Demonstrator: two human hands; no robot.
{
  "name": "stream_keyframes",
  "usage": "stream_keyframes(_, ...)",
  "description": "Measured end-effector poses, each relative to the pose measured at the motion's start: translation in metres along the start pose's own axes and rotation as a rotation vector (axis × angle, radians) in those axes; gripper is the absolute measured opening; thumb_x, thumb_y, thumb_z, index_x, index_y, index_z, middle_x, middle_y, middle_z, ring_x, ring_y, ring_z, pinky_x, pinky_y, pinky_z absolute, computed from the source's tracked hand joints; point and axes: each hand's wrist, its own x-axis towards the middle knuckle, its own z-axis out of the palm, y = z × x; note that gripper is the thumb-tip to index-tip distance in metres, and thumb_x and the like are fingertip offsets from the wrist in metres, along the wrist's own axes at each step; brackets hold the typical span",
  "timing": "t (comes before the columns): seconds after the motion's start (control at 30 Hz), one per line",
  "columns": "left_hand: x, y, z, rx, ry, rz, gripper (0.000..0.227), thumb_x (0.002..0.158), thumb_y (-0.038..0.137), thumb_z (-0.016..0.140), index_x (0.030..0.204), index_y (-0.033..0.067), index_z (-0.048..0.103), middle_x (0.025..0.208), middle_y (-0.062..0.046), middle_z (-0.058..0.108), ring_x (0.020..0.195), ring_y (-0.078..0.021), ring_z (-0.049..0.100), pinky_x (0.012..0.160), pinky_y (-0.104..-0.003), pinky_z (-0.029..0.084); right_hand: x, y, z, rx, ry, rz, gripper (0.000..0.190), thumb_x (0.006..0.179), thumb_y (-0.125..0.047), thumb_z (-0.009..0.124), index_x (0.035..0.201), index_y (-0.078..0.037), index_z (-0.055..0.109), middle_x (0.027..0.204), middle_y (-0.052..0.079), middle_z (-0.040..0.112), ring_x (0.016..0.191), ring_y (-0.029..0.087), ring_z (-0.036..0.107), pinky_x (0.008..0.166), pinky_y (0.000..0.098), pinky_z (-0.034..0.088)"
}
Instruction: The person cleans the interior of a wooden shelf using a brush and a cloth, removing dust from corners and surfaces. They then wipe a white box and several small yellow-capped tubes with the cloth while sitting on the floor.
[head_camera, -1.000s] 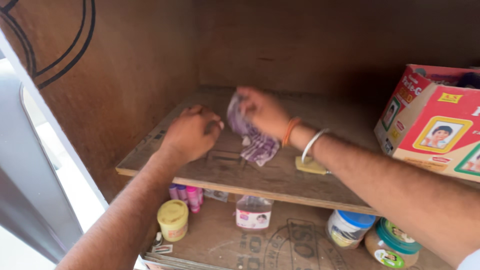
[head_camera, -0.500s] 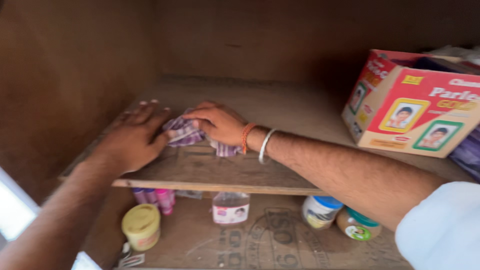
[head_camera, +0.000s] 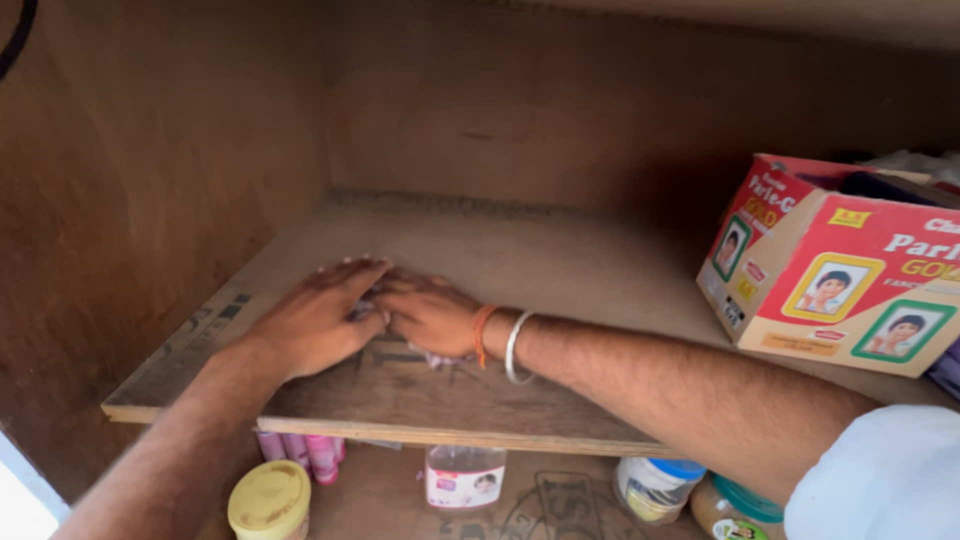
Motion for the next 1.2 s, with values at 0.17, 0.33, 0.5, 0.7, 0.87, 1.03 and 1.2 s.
stream_keyframes(0.17, 0.017, -0.016, -0.009, 0.182, -0.067, -0.064, 0.072, 0.094, 0.051, 0.047, 0.158, 0.0223, 0.034, 0.164, -0.007, 0.027, 0.152, -0.0269, 0.024, 0.124, -0.043, 0.016, 0.018, -0.015, -0.023, -0.013, 0.135, 0.068, 0.029, 0.096, -0.026, 0.059, 0.118, -0.015, 0.072, 0.132, 0.014, 0.066, 0.125, 0.037, 0.057, 0.105, 0.0508, 0.045)
stream_keyframes(0.33, 0.053, -0.049, -0.019, 0.257, -0.018, -0.125, 0.066, 0.096, 0.049, 0.043, 0.157, 0.0242, 0.035, 0.167, -0.005, 0.023, 0.153, -0.0277, 0.022, 0.125, -0.047, 0.017, 0.036, -0.001, -0.025, -0.165, 0.077, 0.160, 0.022, 0.098, -0.031, 0.066, 0.109, -0.017, 0.078, 0.095, 0.014, 0.070, 0.105, 0.034, 0.060, 0.095, 0.0447, 0.049)
stream_keyframes(0.5, 0.100, -0.070, -0.022, 0.293, -0.021, -0.052, 0.065, 0.096, 0.048, 0.042, 0.155, 0.0216, 0.036, 0.167, -0.004, 0.024, 0.155, -0.0252, 0.020, 0.124, -0.047, 0.020, 0.051, 0.042, -0.009, -0.057, 0.138, 0.118, 0.023, 0.092, -0.017, 0.068, 0.114, -0.015, 0.076, 0.095, 0.018, 0.066, 0.098, 0.033, 0.063, 0.087, 0.0431, 0.053)
stream_keyframes(0.7, 0.150, -0.092, -0.012, 0.361, 0.029, 0.112, 0.056, 0.101, 0.045, 0.038, 0.147, 0.0158, 0.052, 0.161, -0.010, 0.042, 0.152, -0.0305, 0.034, 0.127, -0.044, 0.028, 0.096, 0.116, -0.016, -0.076, 0.328, 0.229, 0.032, 0.081, -0.011, 0.070, 0.113, -0.014, 0.077, 0.101, 0.021, 0.072, 0.089, 0.034, 0.071, 0.081, 0.0427, 0.057)
stream_keyframes(0.87, 0.183, -0.096, -0.002, 0.398, -0.028, 0.078, 0.055, 0.099, 0.041, 0.036, 0.149, 0.0190, 0.046, 0.159, -0.010, 0.040, 0.149, -0.0298, 0.034, 0.121, -0.046, 0.029, 0.129, 0.147, 0.025, -0.164, 0.150, 0.230, 0.030, 0.081, -0.018, 0.073, 0.110, -0.012, 0.078, 0.105, 0.018, 0.075, 0.092, 0.034, 0.073, 0.085, 0.0424, 0.057)
stream_keyframes(1.03, 0.217, -0.111, 0.010, 0.433, -0.059, 0.087, 0.054, 0.100, 0.041, 0.035, 0.149, 0.0200, 0.046, 0.160, -0.003, 0.041, 0.151, -0.0235, 0.034, 0.123, -0.042, 0.029, 0.137, 0.165, 0.021, -0.012, 0.095, 0.132, 0.028, 0.083, -0.021, 0.070, 0.108, -0.010, 0.077, 0.104, 0.016, 0.077, 0.094, 0.032, 0.075, 0.085, 0.0415, 0.057)
stream_keyframes(1.2, 0.237, -0.146, 0.029, 0.445, -0.007, 0.068, 0.059, 0.104, 0.048, 0.031, 0.152, 0.0153, 0.041, 0.163, -0.007, 0.035, 0.151, -0.0272, 0.029, 0.124, -0.042, 0.023, 0.131, 0.159, 0.021, -0.057, 0.194, 0.103, 0.029, 0.083, -0.020, 0.074, 0.110, -0.008, 0.076, 0.102, 0.022, 0.073, 0.092, 0.037, 0.071, 0.082, 0.0441, 0.056)
